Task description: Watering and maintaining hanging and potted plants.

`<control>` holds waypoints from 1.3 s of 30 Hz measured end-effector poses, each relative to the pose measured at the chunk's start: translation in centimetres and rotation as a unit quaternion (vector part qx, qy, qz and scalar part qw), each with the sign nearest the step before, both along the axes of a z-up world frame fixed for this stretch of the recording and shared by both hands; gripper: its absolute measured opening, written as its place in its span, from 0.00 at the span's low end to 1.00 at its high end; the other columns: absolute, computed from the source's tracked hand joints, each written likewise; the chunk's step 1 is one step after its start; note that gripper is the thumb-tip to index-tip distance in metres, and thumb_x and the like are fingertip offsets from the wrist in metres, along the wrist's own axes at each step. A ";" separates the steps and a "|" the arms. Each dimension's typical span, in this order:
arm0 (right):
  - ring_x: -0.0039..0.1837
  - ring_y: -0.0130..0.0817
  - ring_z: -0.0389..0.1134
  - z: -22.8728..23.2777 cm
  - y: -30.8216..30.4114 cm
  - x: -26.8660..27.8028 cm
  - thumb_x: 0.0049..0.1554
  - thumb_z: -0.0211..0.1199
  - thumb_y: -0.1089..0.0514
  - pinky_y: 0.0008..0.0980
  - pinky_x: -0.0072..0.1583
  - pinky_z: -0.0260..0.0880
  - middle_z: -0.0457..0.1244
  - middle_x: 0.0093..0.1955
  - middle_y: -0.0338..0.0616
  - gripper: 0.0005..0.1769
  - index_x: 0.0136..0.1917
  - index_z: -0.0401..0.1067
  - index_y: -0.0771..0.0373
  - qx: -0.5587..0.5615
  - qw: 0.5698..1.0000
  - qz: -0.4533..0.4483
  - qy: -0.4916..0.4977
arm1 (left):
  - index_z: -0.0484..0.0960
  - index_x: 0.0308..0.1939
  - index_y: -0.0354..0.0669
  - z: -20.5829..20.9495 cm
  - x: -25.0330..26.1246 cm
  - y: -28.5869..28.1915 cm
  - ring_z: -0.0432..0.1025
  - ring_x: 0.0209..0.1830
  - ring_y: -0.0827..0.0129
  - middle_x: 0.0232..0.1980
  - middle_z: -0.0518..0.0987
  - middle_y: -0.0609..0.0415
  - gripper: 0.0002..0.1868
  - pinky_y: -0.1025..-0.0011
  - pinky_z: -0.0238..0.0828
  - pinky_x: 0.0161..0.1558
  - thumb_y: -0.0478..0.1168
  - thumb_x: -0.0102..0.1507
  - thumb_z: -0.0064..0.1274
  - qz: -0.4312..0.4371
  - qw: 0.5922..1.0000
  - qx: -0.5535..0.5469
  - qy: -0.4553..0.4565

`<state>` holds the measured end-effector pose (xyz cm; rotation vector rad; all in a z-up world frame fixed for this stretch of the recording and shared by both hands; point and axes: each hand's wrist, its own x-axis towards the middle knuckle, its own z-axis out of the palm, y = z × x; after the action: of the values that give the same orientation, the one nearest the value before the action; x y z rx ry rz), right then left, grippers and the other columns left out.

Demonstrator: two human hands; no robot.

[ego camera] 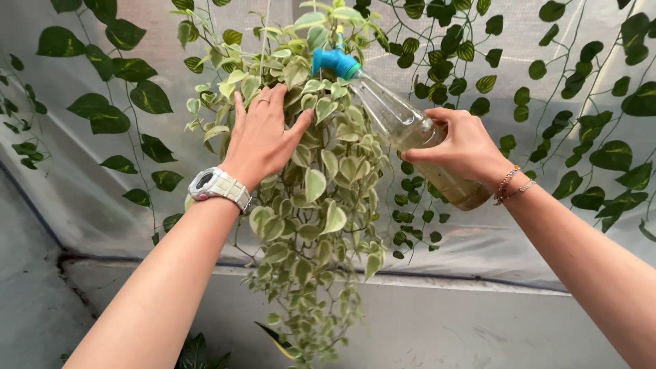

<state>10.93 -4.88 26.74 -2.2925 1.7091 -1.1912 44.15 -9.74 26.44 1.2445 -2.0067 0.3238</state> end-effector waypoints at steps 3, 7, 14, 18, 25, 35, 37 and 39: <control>0.53 0.35 0.74 -0.2 -0.9 -0.6 0.38 0.79 0.45 0.33 0.56 0.73 0.72 0.52 0.52 0.48 0.66 0.71 0.72 -0.027 0.999 0.002 0.024 | 0.63 0.71 0.32 -0.4 0.4 -1.0 0.48 0.79 0.43 0.77 0.58 0.32 0.38 0.41 0.29 0.73 0.62 0.71 0.39 -0.004 0.998 -0.056 -0.006; 0.54 0.37 0.73 0.0 -1.3 -0.8 0.38 0.81 0.45 0.35 0.58 0.72 0.71 0.55 0.55 0.50 0.67 0.69 0.73 -0.054 0.998 0.008 0.043 | 0.65 0.70 0.34 0.0 0.5 -0.2 0.47 0.80 0.46 0.78 0.57 0.34 0.37 0.43 0.29 0.76 0.62 0.70 0.40 0.008 0.999 -0.051 -0.007; 0.56 0.43 0.73 1.5 -1.2 -0.9 0.39 0.80 0.44 0.38 0.60 0.71 0.70 0.56 0.58 0.48 0.66 0.72 0.71 -0.094 0.991 -0.017 0.096 | 0.62 0.71 0.30 -0.5 1.5 -0.5 0.55 0.76 0.46 0.72 0.65 0.34 0.38 0.40 0.31 0.75 0.60 0.71 0.40 0.012 0.997 -0.060 -0.041; 0.58 0.45 0.72 2.3 -1.8 -1.4 0.38 0.80 0.43 0.39 0.61 0.70 0.69 0.58 0.58 0.48 0.65 0.72 0.72 -0.128 0.983 -0.020 0.127 | 0.66 0.67 0.30 -0.1 1.6 -0.1 0.60 0.70 0.45 0.65 0.70 0.33 0.34 0.41 0.35 0.73 0.57 0.70 0.43 -0.001 0.997 -0.070 -0.027; 0.55 0.36 0.74 2.5 -0.7 -0.1 0.38 0.79 0.46 0.33 0.59 0.73 0.71 0.55 0.51 0.48 0.67 0.71 0.69 -0.001 1.000 -0.007 0.017 | 0.74 0.56 0.36 1.8 -0.2 1.1 0.70 0.59 0.48 0.59 0.74 0.40 0.21 0.55 0.66 0.59 0.50 0.70 0.44 -0.039 0.992 -0.043 0.115; 0.55 0.36 0.74 1.9 -1.8 -1.6 0.37 0.81 0.51 0.33 0.58 0.74 0.71 0.57 0.49 0.48 0.69 0.69 0.67 0.025 1.000 0.001 -0.008 | 0.68 0.67 0.42 1.7 0.0 -0.7 0.70 0.61 0.47 0.63 0.75 0.42 0.27 0.54 0.66 0.59 0.52 0.68 0.46 -0.024 0.999 -0.013 0.022; 0.55 0.37 0.73 2.0 -1.7 -2.4 0.36 0.82 0.51 0.34 0.57 0.74 0.70 0.57 0.50 0.50 0.69 0.69 0.67 0.008 0.999 -0.021 0.023 | 0.67 0.69 0.44 1.6 0.5 -0.8 0.70 0.61 0.47 0.63 0.75 0.42 0.27 0.54 0.67 0.60 0.51 0.69 0.45 -0.023 0.999 -0.002 0.026; 0.53 0.37 0.74 2.0 -1.3 -2.9 0.36 0.81 0.51 0.35 0.56 0.75 0.71 0.55 0.51 0.51 0.70 0.69 0.66 0.046 0.999 -0.016 -0.022 | 0.66 0.70 0.44 1.5 0.8 -1.0 0.70 0.60 0.45 0.61 0.75 0.39 0.28 0.53 0.66 0.58 0.50 0.68 0.45 -0.033 0.999 0.010 0.030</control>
<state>8.06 -6.14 28.78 -2.1785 1.7541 -1.1325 44.97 -10.73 27.97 1.1836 -1.9995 0.2319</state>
